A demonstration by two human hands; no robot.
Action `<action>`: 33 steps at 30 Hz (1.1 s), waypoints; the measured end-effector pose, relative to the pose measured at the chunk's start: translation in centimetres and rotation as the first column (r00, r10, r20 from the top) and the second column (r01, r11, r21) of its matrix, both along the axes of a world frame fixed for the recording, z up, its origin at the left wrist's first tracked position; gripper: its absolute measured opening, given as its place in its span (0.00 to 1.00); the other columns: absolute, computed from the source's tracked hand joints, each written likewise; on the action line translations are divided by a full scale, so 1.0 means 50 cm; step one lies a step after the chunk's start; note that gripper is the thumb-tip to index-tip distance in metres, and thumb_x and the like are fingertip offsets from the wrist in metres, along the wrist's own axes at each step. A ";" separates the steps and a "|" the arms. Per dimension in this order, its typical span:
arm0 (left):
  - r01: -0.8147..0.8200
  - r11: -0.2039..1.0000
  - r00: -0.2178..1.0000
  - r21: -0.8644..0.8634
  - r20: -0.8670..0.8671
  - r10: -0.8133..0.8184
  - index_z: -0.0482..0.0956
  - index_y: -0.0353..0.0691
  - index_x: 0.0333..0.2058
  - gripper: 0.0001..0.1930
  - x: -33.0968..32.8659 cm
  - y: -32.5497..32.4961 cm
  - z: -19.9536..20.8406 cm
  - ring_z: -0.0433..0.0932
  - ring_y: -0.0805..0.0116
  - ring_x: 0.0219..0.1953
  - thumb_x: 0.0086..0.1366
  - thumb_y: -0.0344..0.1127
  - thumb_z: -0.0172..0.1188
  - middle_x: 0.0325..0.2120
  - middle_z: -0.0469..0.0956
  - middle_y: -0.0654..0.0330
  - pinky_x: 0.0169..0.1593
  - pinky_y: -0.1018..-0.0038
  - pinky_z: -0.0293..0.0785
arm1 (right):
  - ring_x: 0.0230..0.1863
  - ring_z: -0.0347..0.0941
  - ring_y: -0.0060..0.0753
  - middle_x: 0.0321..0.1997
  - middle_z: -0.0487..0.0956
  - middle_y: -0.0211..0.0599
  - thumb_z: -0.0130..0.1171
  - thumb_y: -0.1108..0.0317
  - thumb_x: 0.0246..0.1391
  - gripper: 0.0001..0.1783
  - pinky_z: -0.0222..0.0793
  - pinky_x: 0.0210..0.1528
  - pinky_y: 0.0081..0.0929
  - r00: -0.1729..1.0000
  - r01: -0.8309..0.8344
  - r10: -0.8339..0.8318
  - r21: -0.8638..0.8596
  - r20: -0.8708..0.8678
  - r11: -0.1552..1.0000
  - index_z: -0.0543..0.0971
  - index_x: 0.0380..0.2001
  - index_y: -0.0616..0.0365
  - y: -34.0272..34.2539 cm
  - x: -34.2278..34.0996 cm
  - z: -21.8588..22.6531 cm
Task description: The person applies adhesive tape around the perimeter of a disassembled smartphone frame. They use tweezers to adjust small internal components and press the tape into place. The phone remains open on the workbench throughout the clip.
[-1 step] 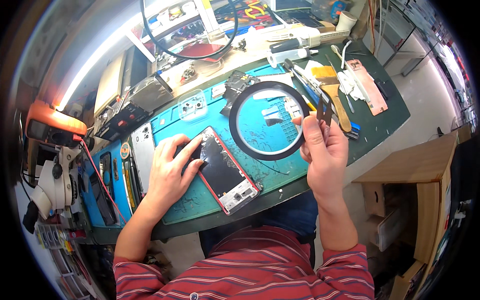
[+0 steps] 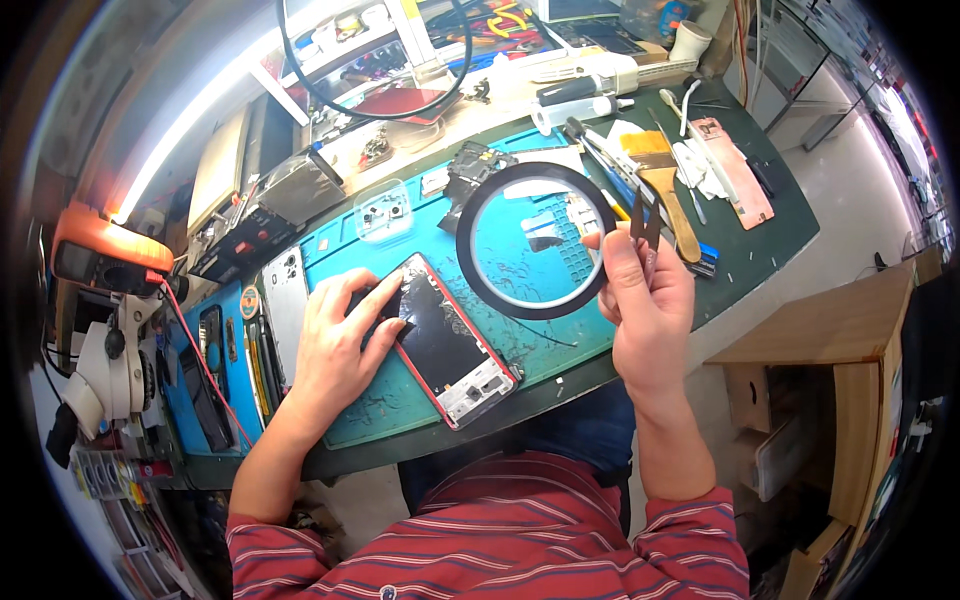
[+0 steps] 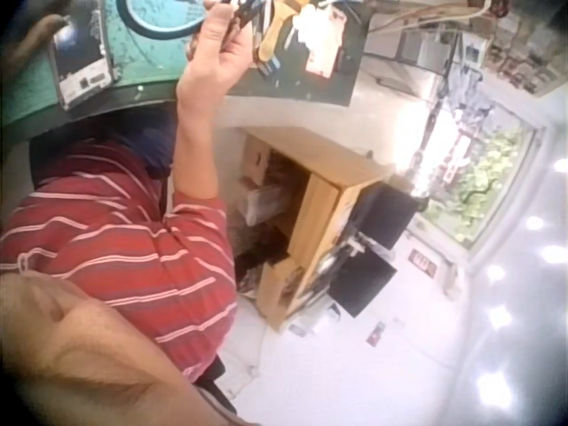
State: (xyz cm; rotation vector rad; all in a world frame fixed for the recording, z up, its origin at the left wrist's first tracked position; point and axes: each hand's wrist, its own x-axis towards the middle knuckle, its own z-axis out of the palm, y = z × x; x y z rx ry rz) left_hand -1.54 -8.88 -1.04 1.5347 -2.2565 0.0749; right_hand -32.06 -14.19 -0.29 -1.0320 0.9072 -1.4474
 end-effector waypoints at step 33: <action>0.135 0.906 0.296 0.401 -0.889 0.350 0.77 0.27 0.61 0.21 -0.009 0.136 0.100 0.83 0.74 0.36 0.74 0.31 0.65 0.39 0.81 0.60 0.43 0.78 0.78 | 0.39 0.82 0.46 0.42 0.79 0.41 0.66 0.56 0.65 0.17 0.77 0.39 0.42 0.148 -0.055 -0.481 -0.493 -0.864 0.868 0.79 0.47 0.57 -0.018 -0.044 -0.018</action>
